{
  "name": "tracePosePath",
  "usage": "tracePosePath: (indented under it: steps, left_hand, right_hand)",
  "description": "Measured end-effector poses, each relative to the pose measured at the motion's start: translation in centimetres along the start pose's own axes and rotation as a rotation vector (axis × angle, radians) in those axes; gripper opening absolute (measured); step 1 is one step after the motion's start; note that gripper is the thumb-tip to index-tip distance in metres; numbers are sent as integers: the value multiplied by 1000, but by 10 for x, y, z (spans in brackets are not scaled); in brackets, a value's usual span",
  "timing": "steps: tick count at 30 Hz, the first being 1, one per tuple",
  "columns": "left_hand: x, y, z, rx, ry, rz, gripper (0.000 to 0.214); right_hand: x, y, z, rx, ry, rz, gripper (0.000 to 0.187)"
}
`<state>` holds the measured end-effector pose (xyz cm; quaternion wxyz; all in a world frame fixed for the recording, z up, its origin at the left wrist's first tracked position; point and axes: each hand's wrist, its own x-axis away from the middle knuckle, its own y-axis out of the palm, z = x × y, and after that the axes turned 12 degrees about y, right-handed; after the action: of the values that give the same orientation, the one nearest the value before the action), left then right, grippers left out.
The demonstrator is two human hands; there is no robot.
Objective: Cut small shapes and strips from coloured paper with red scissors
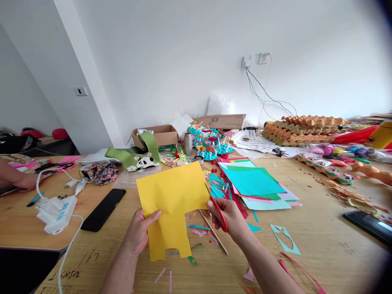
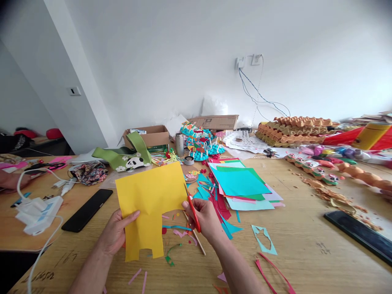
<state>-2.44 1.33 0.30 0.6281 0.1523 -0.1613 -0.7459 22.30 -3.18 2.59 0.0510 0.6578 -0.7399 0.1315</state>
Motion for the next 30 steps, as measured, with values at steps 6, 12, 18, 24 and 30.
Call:
tracePosePath:
  steps: [6, 12, 18, 24, 30]
  left_hand:
    - [0, -1, 0, -2, -8, -7, 37]
    - [0, 1, 2, -3, -8, -10, 37]
    - [1, 2, 3, -13, -4, 2, 37]
    - [1, 2, 2, -20, -5, -11, 37]
    - [2, 2, 1, -13, -3, -14, 36]
  right_hand:
    - [0, 0, 0, 12, -15, -2, 39]
    - [-1, 0, -1, 18, -10, -16, 40]
    - [2, 0, -2, 6, -17, -33, 41]
    - [2, 0, -1, -6, -24, -69, 43]
    - [2, 0, -1, -11, -31, -65, 43]
